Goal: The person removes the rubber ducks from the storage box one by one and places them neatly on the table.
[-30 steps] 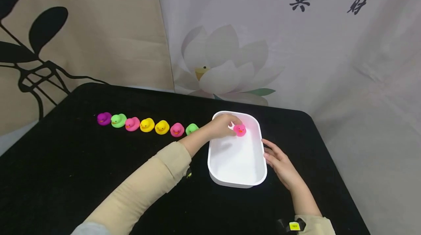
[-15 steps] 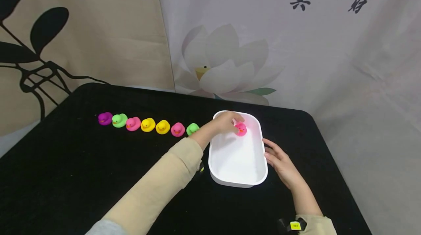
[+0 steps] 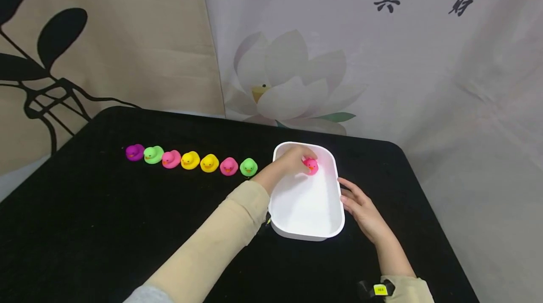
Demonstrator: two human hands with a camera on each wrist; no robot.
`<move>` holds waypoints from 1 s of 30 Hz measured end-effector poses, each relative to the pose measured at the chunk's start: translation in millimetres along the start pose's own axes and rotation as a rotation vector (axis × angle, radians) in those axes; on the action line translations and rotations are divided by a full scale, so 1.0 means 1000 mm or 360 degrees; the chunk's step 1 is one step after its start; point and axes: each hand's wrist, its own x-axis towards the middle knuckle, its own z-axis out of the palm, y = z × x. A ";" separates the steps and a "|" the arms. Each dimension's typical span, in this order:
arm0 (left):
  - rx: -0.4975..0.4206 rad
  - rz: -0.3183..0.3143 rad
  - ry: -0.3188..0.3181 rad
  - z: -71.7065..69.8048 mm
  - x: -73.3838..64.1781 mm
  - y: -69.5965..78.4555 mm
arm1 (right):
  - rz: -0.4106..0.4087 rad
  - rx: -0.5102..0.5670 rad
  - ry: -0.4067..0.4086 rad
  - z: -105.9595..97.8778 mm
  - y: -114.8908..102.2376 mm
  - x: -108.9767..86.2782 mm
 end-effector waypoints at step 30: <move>0.0151 -0.0001 0.0175 0.004 -0.005 0.005 | -0.0003 0.0022 0.0011 0.001 -0.001 -0.001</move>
